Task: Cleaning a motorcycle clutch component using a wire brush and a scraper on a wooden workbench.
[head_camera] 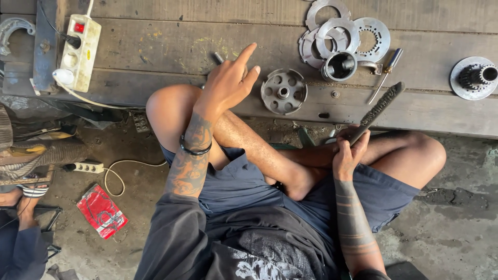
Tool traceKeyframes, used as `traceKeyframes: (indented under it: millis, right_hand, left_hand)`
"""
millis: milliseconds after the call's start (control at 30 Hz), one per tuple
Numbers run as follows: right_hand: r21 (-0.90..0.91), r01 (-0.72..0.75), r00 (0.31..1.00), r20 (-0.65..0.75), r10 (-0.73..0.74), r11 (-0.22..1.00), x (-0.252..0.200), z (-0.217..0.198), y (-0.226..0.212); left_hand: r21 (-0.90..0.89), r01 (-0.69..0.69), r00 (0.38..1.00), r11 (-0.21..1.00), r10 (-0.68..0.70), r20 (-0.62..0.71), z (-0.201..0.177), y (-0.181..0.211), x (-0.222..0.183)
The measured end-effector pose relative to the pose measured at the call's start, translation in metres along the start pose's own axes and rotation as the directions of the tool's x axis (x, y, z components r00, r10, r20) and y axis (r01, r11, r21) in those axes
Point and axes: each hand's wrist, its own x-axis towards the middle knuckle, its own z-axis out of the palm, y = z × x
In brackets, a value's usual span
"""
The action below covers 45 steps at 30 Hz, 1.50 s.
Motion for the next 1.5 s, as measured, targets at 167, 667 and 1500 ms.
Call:
traceKeyframes:
  millis: [167,667,1500]
  right_hand:
    - [-0.011,0.087,0.996,-0.006,-0.087,0.996,0.006,-0.003,0.021]
    - [-0.039,0.308,0.950,-0.037,-0.309,0.951,0.004,-0.004,0.048]
    - [0.071,0.526,0.850,-0.002,-0.527,0.848,-0.004,0.018,-0.120]
  left_hand:
    - [-0.038,-0.186,0.982,0.982,0.187,0.030,0.032,-0.010,0.014]
    - [0.050,-0.122,0.974,0.991,0.129,-0.188,0.012,-0.018,0.004]
    - [0.104,-0.609,0.769,0.787,0.617,-0.164,0.016,0.040,-0.020]
